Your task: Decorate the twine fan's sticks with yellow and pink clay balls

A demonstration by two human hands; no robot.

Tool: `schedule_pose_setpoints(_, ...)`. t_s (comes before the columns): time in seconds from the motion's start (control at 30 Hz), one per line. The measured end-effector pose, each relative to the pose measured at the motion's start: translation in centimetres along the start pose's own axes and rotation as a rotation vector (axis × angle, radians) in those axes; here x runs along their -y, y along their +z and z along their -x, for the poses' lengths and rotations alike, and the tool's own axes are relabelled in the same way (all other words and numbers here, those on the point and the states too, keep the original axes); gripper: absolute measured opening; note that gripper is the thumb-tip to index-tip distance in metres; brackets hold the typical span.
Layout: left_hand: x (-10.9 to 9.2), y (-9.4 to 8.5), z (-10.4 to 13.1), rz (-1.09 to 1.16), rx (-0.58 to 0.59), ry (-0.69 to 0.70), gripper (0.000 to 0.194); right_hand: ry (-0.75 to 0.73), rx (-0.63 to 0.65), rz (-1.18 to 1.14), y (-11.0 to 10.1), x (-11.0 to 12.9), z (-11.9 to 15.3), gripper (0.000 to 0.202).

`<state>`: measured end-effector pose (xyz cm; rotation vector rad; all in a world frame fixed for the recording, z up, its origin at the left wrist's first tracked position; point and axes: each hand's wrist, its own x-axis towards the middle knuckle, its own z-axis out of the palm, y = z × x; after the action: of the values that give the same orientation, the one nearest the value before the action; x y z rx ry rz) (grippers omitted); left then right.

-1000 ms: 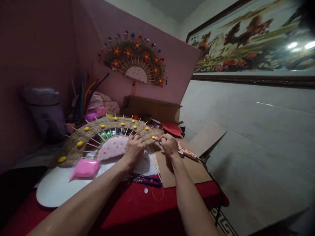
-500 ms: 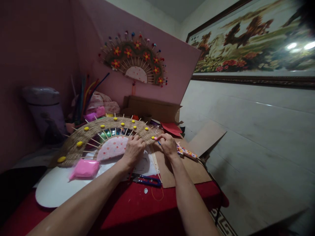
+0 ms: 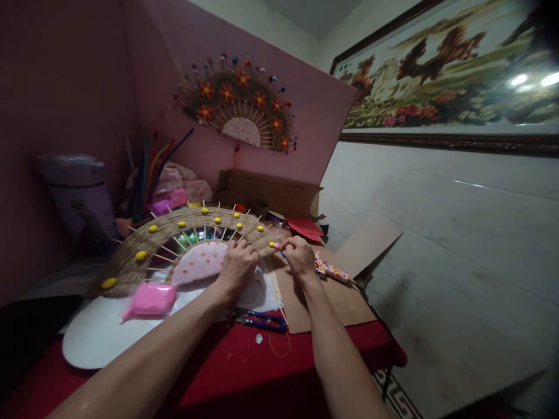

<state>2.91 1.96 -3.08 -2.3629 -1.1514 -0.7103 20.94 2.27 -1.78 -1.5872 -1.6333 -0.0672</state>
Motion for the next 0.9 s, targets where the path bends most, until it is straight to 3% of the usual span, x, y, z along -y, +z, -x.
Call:
schedule_pose_setpoints(0.57, -0.04, 0.06, 0.04, 0.001, -0.034, -0.001, 0.019, -0.007, 0.001, 0.027, 0.49, -0.19, 0.03, 0.028)
schedule_pose_setpoints(0.77, -0.01, 0.06, 0.03, 0.009, -0.016, -0.003, 0.018, 0.104, -0.043, 0.043, 0.33, 0.11, 0.18, 0.025)
schedule_pose_setpoints(0.9, -0.02, 0.14, 0.01, 0.021, -0.019, -0.011, 0.019, 0.084, 0.0, 0.022, 0.45, 0.35, 0.3, 0.026)
